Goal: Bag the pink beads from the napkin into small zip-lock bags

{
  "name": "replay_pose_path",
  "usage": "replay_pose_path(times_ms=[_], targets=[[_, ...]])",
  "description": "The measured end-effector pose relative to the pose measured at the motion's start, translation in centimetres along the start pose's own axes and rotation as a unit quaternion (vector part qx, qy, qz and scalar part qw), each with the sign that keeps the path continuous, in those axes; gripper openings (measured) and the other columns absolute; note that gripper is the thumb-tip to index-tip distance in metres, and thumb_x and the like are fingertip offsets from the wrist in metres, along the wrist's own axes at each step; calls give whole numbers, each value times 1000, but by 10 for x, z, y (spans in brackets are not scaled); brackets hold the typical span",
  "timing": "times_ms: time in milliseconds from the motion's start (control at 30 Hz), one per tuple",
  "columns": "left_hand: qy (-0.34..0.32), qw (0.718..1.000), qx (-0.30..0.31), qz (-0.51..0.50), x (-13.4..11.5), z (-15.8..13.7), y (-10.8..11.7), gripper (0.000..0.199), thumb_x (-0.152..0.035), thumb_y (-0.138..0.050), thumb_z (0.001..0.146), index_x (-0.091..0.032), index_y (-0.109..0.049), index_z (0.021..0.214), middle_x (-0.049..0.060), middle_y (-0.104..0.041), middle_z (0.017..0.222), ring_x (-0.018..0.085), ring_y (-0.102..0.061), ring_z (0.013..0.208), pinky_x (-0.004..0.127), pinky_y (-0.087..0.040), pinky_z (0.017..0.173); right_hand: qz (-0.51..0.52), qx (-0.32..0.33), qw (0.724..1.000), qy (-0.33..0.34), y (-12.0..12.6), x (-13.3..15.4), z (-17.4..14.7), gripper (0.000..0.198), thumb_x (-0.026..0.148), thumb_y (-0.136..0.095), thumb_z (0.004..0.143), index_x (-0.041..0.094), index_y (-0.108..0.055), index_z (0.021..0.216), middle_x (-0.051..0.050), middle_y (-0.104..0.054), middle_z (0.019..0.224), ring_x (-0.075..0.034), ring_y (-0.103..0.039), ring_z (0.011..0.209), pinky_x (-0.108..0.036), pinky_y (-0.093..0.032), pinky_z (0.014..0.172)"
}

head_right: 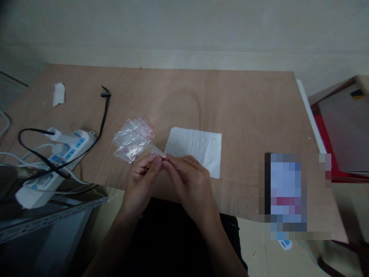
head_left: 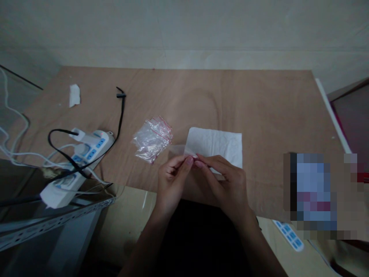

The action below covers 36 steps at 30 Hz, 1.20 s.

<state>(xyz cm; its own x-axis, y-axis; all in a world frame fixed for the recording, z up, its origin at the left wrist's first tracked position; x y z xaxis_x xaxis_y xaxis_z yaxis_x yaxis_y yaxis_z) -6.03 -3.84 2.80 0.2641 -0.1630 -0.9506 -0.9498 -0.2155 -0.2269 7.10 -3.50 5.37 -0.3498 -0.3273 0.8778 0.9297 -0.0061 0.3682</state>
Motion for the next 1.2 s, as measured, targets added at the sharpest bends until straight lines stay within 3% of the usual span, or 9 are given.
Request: replay_pose_path(times_ms=[133,233,400,733,1033,1200], targets=[[-46,994,16,97,-10,-2,-2,13,-30,-73,79,-17,-73,79,4,-76,78,17,-71,74,26,-55,71,-12,9,1000,-27,3,0,2,21,16,-61,89,24,-76,100,-3,-78,92,-17,-73,82,-31,-61,74],[-75,990,9,116,-14,-2,-3,13,-29,-74,78,-18,-70,78,4,-75,79,17,-70,76,27,-55,72,-31,33,999,-19,4,0,3,24,16,-58,90,25,-75,104,-3,-78,93,-18,-74,84,-32,-62,73],[-58,987,42,143,-14,-1,-3,15,-31,-67,84,-18,-66,77,3,-72,78,15,-66,73,25,-52,71,-52,55,997,-3,4,1,3,26,16,-53,92,25,-74,105,-2,-78,95,-17,-74,85,-31,-61,77],[-88,976,62,190,-15,-1,-8,29,-41,-51,94,-20,-58,75,-3,-53,64,12,-49,60,24,-39,57,29,58,995,-77,4,1,2,18,24,-60,91,23,-75,101,-2,-78,92,-16,-74,81,-25,-60,70],[-110,960,132,220,-16,0,-3,36,-46,-40,99,-21,-50,74,-2,-50,67,13,-48,64,26,-39,62,26,59,996,-67,5,2,5,21,22,-56,92,23,-77,92,-1,-77,82,-15,-72,75,-25,-57,68],[-137,945,165,247,-23,-1,-3,29,-37,-42,99,-21,-50,77,0,-55,76,14,-49,68,26,-39,66,15,43,996,-72,4,3,3,20,23,-56,91,21,-75,88,-1,-76,78,-14,-70,69,-23,-56,61]])
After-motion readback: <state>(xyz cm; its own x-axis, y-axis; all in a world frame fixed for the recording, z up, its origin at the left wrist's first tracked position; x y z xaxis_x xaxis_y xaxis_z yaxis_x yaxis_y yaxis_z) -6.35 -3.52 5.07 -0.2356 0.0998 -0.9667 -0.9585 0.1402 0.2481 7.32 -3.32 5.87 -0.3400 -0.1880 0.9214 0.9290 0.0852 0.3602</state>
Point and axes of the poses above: each hand's wrist, its own z-axis towards the middle knuckle, its own y-axis out of the back of the hand, x = y × z, the point moved 3 cm from there along z, towards the middle knuckle
